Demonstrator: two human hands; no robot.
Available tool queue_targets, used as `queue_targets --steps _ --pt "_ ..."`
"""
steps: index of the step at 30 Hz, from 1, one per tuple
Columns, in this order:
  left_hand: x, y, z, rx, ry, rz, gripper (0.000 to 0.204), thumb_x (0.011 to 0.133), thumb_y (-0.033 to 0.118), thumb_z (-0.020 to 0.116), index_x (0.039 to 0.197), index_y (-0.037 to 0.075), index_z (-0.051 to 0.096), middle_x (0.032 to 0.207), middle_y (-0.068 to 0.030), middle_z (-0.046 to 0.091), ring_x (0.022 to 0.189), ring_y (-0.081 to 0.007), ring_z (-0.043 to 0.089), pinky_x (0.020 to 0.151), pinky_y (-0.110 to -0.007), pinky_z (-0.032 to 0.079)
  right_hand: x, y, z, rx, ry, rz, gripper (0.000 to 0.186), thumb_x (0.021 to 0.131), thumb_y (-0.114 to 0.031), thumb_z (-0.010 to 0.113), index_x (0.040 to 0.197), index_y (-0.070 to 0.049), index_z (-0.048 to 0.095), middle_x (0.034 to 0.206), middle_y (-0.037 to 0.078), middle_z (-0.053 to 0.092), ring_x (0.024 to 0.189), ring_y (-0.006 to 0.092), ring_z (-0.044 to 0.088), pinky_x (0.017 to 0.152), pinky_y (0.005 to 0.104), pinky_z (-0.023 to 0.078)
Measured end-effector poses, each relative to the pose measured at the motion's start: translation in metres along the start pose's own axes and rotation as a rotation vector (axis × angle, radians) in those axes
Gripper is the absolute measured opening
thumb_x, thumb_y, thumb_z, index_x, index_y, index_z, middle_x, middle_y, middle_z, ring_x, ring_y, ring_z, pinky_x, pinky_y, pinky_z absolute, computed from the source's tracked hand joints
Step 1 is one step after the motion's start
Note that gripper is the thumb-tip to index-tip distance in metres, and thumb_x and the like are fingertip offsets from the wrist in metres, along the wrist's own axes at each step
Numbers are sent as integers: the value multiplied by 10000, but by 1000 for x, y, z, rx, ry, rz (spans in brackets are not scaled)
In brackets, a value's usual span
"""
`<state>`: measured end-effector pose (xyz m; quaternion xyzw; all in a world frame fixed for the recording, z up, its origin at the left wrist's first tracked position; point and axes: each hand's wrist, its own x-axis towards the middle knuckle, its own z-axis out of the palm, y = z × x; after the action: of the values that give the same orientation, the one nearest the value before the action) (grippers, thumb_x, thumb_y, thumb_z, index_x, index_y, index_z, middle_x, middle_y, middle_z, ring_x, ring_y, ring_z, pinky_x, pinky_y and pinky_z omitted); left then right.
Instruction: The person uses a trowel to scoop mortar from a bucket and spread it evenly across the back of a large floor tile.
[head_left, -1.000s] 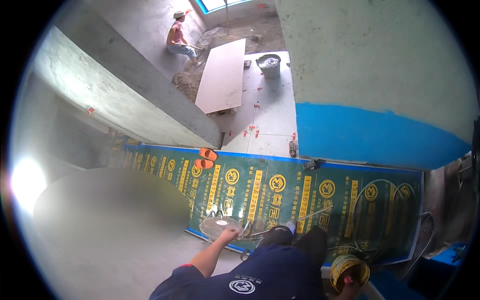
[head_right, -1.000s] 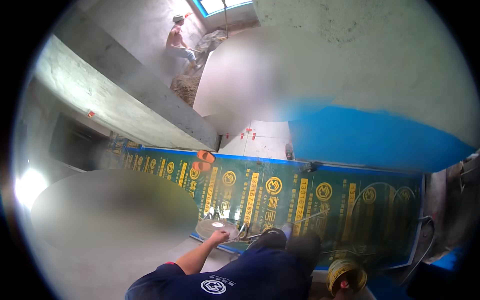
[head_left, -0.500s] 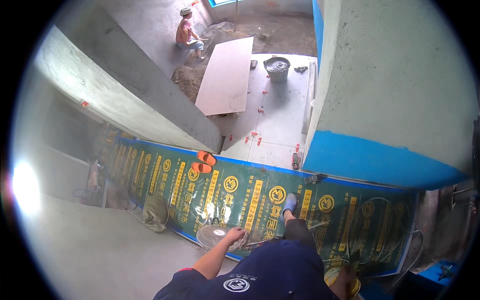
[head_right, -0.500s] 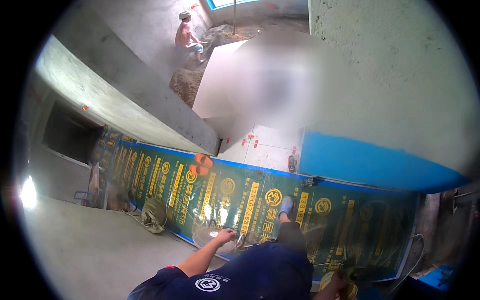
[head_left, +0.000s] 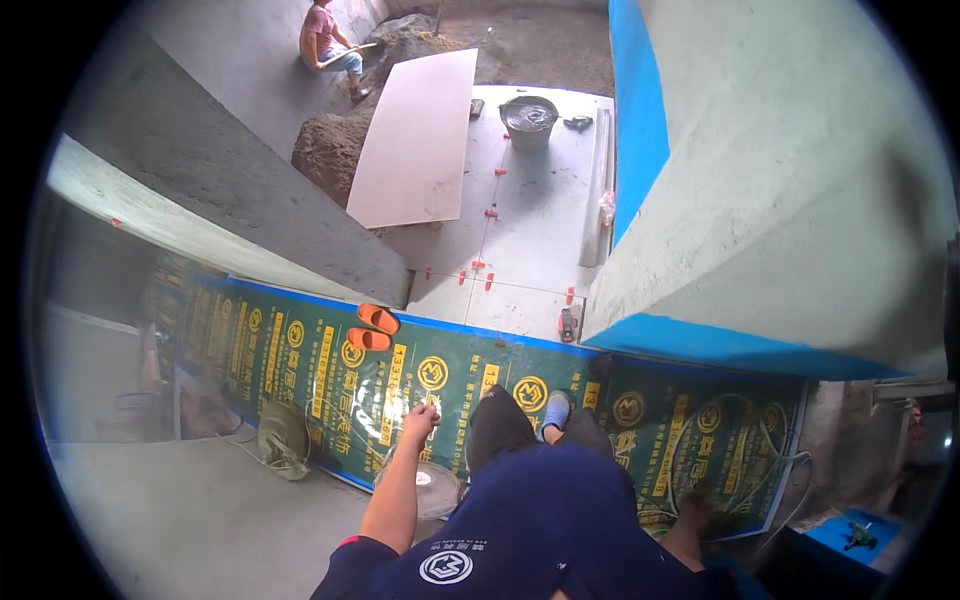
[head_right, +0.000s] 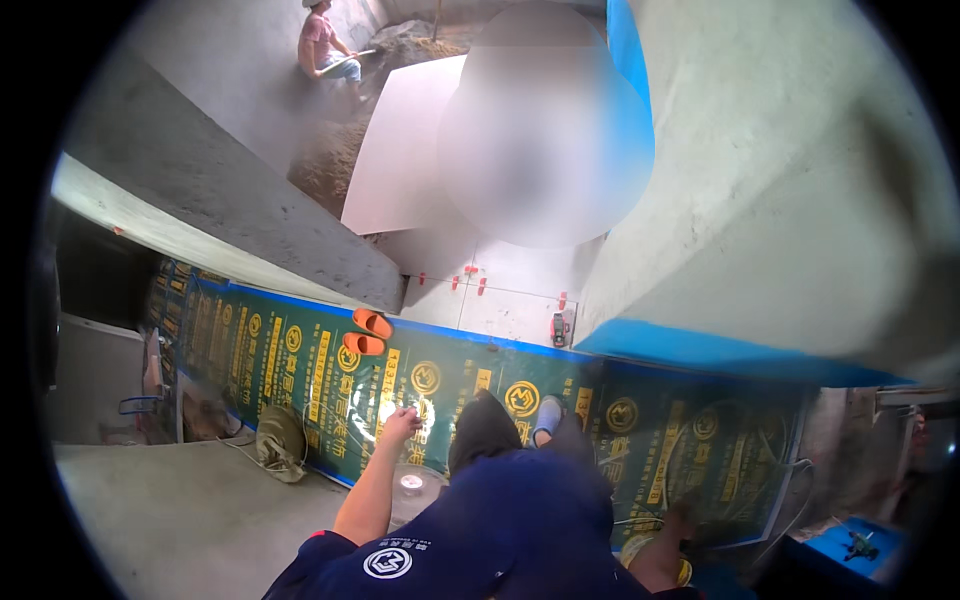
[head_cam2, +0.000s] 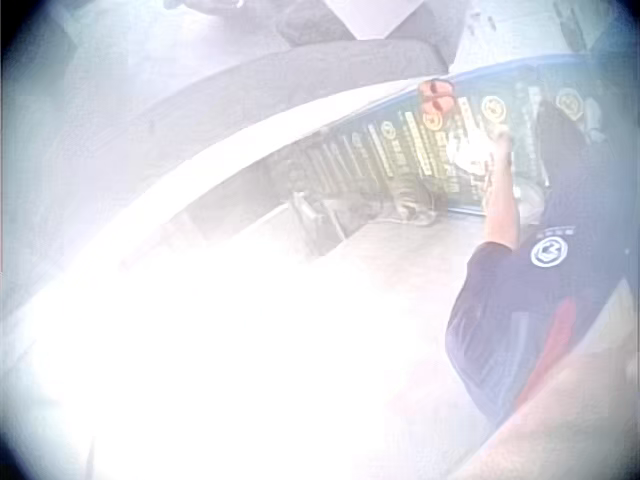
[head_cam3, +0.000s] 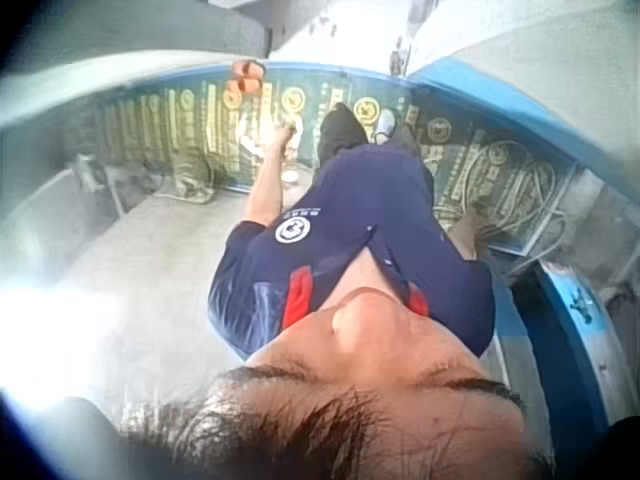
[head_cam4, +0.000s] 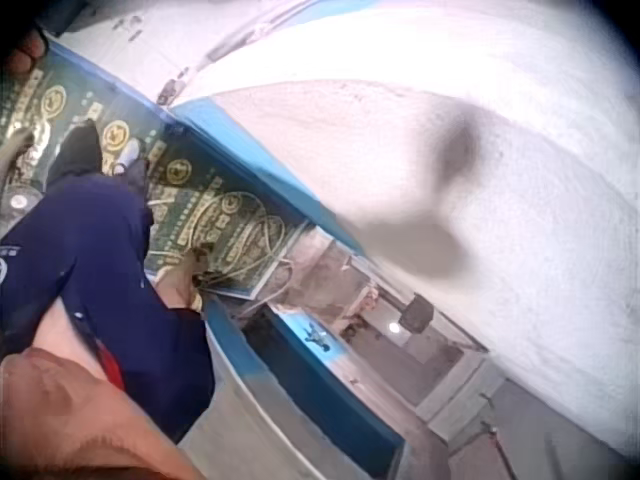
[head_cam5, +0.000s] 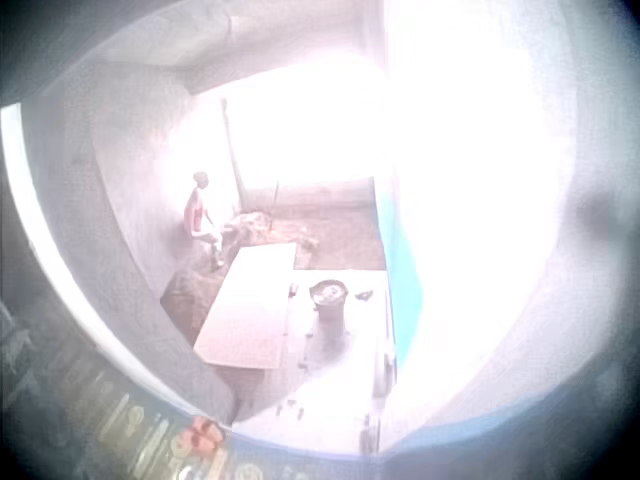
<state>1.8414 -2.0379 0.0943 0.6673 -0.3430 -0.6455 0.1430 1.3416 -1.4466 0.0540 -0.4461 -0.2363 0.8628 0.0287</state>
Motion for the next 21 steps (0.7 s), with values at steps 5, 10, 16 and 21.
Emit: queue_targets --steps 5,10,16,21 --pt "44 -36 -52 230 -99 -146 228 927 243 620 999 27 610 834 -73 647 670 -153 626 530 -268 445 -13 34 -5 94 97 -56 429 1007 -366 380 1237 -70 590 1189 108 619 1063 243 597 907 382 480" --pt "79 11 -60 227 -161 -393 241 922 230 632 1021 10 633 813 -62 651 652 -141 606 541 -267 457 -62 58 -27 142 43 -170 390 982 -358 427 1163 -75 625 1123 84 649 1014 220 613 867 383 497" --pt "196 164 -149 735 -180 -28 274 904 235 622 1044 4 665 848 -83 696 718 -145 621 673 -298 504 -198 238 -59 -60 48 57 369 899 -206 603 1205 -2 569 1020 88 655 837 190 637 701 332 540" --pt "229 249 -180 308 -127 -118 235 937 192 590 1044 -17 601 871 -86 663 716 -156 625 643 -265 488 -271 335 -66 -237 196 201 362 962 -328 511 1132 -19 587 948 94 672 752 189 647 653 341 504"
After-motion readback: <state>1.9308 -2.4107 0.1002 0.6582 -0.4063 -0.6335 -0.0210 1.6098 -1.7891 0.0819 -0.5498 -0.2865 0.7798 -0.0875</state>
